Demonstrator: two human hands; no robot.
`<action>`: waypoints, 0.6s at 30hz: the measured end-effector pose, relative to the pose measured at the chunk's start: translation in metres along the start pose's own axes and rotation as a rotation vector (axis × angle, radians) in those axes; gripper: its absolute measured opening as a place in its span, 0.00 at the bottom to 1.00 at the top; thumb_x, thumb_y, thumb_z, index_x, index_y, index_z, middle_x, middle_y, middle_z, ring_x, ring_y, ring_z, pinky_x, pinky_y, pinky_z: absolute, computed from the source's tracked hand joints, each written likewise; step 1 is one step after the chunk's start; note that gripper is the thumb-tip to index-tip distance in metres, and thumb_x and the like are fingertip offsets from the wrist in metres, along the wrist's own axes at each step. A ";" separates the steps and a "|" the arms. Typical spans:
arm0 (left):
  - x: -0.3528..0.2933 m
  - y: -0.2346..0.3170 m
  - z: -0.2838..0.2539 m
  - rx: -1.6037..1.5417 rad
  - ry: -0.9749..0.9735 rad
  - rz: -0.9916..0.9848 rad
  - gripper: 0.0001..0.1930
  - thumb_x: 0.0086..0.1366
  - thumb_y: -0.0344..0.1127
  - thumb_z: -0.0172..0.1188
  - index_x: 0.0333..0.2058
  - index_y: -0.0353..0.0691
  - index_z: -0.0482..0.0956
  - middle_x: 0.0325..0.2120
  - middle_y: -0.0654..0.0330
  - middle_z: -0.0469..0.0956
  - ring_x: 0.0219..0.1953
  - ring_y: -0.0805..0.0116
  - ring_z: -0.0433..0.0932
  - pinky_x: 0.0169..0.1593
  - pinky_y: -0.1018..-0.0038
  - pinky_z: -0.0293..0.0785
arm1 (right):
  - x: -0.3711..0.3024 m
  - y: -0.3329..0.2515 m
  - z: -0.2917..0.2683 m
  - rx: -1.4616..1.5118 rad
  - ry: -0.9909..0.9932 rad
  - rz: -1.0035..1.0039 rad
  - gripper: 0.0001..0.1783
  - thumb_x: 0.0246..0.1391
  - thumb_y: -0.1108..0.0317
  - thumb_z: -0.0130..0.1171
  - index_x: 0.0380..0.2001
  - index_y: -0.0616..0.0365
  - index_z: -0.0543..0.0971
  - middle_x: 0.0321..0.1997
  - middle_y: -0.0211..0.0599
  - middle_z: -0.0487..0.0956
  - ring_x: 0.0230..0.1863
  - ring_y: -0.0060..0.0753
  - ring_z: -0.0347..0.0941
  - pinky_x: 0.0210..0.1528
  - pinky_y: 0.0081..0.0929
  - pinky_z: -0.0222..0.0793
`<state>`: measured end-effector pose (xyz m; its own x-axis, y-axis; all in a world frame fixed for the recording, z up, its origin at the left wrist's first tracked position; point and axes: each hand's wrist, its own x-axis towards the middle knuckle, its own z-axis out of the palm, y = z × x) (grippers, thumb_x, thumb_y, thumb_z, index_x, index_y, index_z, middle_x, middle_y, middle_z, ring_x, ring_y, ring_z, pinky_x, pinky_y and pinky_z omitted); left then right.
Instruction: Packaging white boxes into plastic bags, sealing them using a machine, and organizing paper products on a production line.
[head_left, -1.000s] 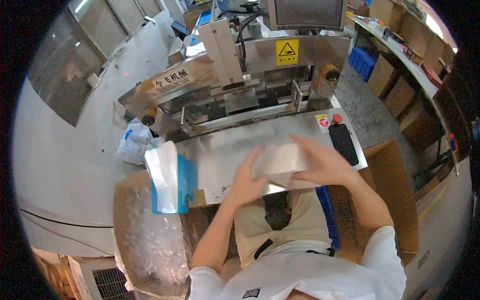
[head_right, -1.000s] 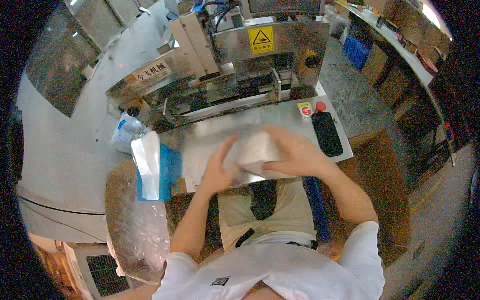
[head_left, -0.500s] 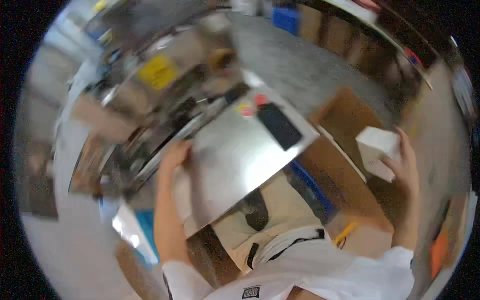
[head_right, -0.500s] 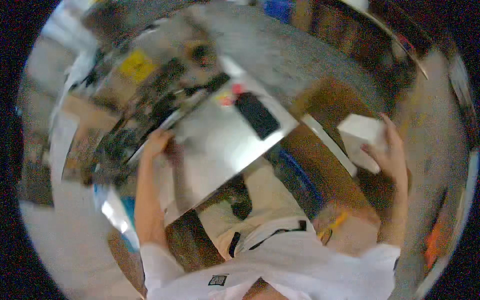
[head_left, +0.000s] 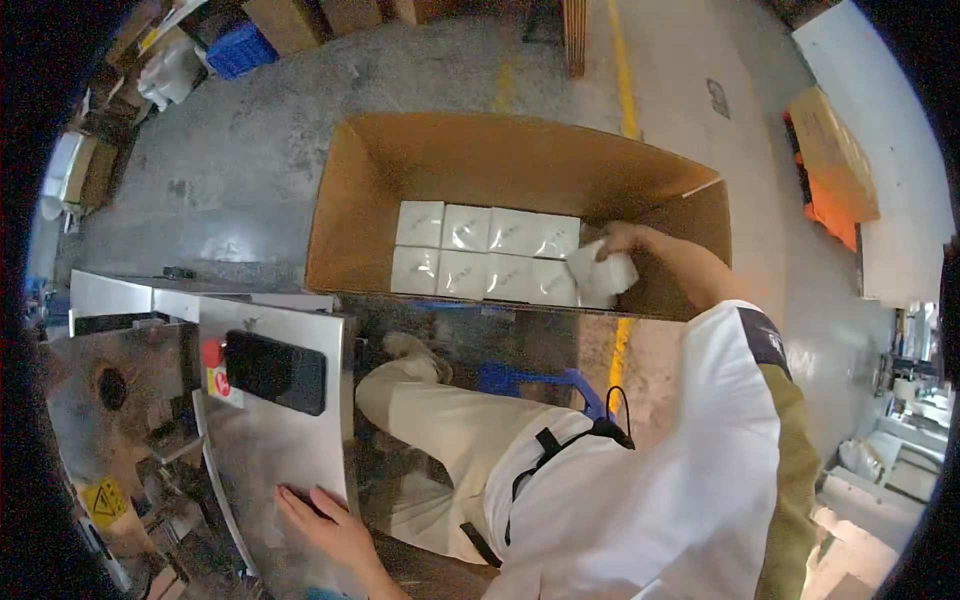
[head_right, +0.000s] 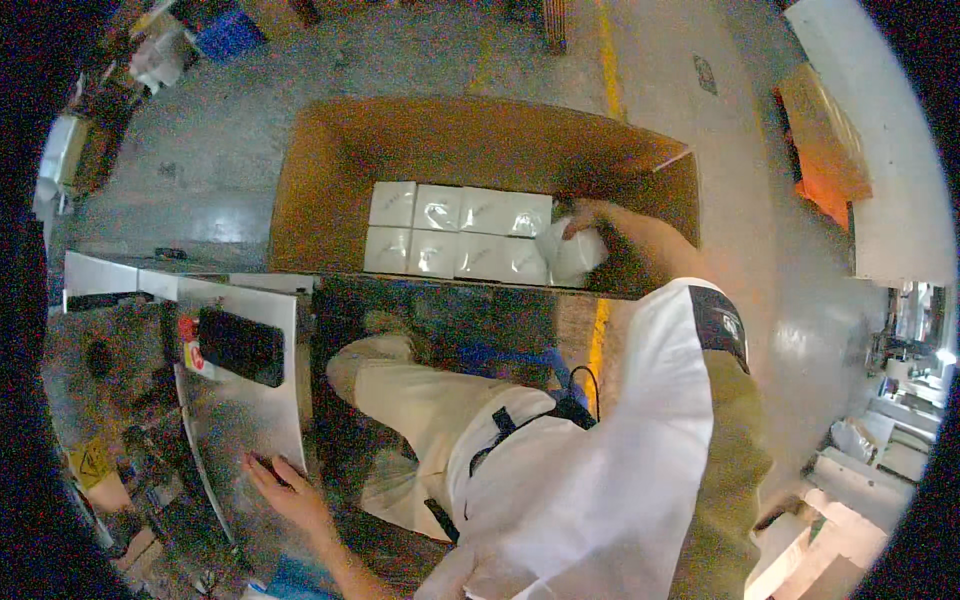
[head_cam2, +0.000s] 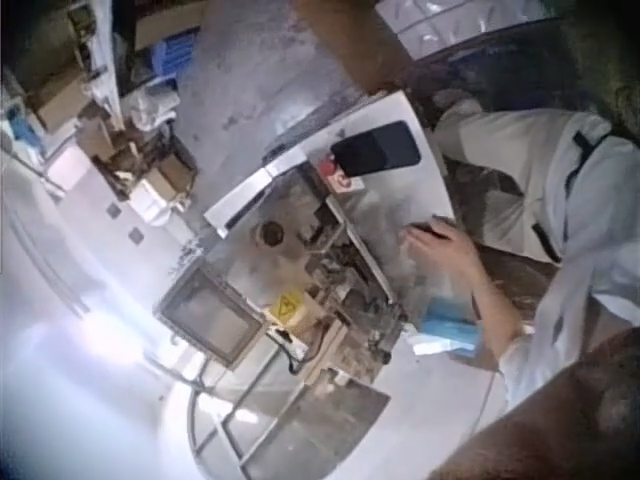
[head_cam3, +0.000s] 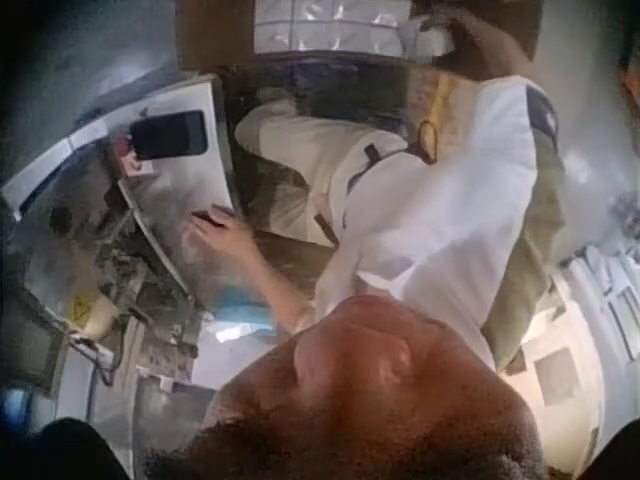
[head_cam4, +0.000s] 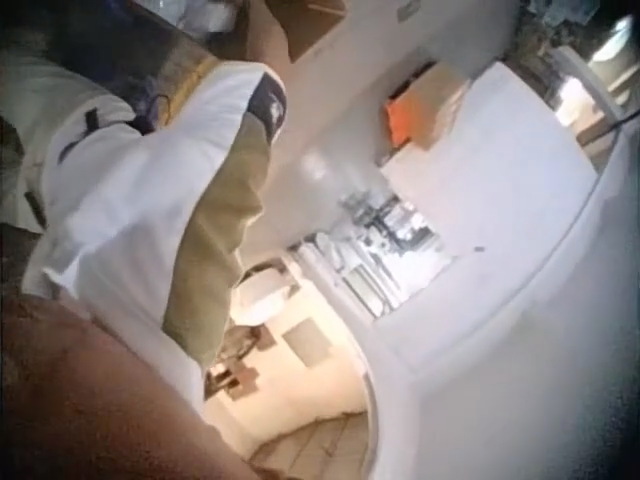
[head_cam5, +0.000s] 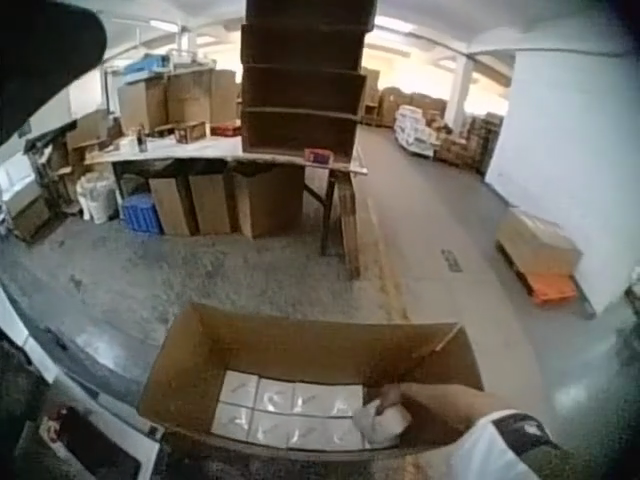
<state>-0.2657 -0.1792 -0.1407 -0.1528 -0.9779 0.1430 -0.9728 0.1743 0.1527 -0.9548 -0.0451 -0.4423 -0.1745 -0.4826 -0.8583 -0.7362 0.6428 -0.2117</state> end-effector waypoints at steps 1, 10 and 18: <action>0.003 0.002 0.011 -0.031 -0.024 0.012 0.26 0.74 0.40 0.47 0.62 0.24 0.63 0.64 0.38 0.60 0.66 0.41 0.60 0.67 0.56 0.58 | 0.008 0.038 0.008 -0.135 -0.196 0.203 0.44 0.33 0.44 0.75 0.54 0.57 0.78 0.40 0.46 0.83 0.45 0.42 0.78 0.49 0.38 0.74; 0.005 -0.005 0.017 0.035 0.027 0.042 0.25 0.75 0.39 0.43 0.63 0.25 0.63 0.65 0.37 0.59 0.67 0.42 0.60 0.67 0.57 0.58 | 0.007 -0.016 0.086 -0.401 0.161 0.088 0.25 0.54 0.65 0.54 0.55 0.65 0.71 0.45 0.55 0.81 0.42 0.54 0.81 0.41 0.47 0.78; 0.006 0.000 0.018 0.068 0.033 0.062 0.26 0.75 0.40 0.43 0.63 0.25 0.63 0.65 0.37 0.59 0.67 0.43 0.60 0.67 0.58 0.58 | 0.044 0.005 0.112 -0.198 0.320 0.283 0.22 0.58 0.64 0.51 0.53 0.64 0.71 0.47 0.56 0.79 0.43 0.52 0.81 0.41 0.52 0.77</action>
<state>-0.2699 -0.1871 -0.1574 -0.2080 -0.9610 0.1822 -0.9714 0.2247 0.0763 -0.8934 0.0038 -0.5331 -0.5567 -0.4838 -0.6753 -0.7357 0.6646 0.1304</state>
